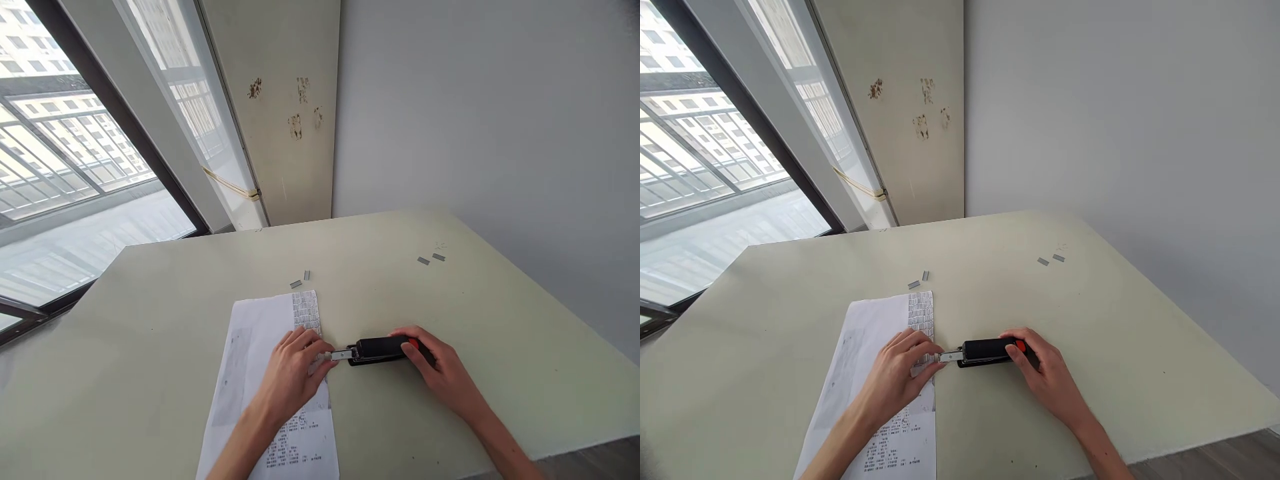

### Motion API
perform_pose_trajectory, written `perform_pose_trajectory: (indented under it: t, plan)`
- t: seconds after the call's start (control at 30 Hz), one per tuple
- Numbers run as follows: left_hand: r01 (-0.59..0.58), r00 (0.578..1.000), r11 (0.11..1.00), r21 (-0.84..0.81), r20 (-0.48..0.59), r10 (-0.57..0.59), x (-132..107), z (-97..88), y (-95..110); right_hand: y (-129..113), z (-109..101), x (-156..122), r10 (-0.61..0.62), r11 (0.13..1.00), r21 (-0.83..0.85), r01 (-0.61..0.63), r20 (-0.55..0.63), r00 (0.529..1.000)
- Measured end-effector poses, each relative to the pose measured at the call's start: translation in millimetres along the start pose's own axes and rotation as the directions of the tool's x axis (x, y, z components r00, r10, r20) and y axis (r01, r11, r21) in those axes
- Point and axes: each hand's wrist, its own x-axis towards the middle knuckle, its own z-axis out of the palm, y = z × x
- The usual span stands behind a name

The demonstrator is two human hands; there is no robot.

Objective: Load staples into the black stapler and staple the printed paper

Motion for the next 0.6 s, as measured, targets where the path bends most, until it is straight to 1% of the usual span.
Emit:
perform_pose_trajectory:
  t: [0.13, 0.3, 0.37, 0.47, 0.53, 0.6]
  plan:
    - [0.005, 1.000, 1.000, 0.009, 0.003, -0.005, -1.9, -3.2, -3.1, -3.5, -0.3, -1.1, 0.005, 1.000, 0.002, -0.005, -0.008, 1.000]
    - [0.003, 1.000, 1.000, 0.024, 0.022, -0.004, -4.4, -5.3, -6.9, -2.1, -0.8, -1.8, 0.025, 1.000, 0.009, -0.025, 0.015, 1.000]
    - [-0.003, 0.999, 0.999, 0.042, 0.051, 0.001, -3.4, -9.6, -7.6, -1.6, -0.7, -1.9, 0.031, 0.999, 0.010, -0.032, 0.015, 0.999]
    - [-0.021, 0.994, 0.999, 0.047, 0.104, 0.016, 4.9, -21.6, -10.8, -1.8, -0.2, -1.6, 0.027, 1.000, 0.015, -0.027, -0.007, 1.000]
    - [0.022, 0.995, 0.999, 0.040, 0.097, -0.026, 15.7, -30.5, -17.6, -2.5, 0.3, -1.2, 0.024, 1.000, 0.019, -0.024, -0.013, 1.000]
    - [0.125, 0.992, 0.990, 0.071, 0.019, -0.127, 29.8, -36.4, -29.2, -3.9, 1.0, -1.2, 0.025, 0.999, 0.022, -0.025, -0.010, 1.000]
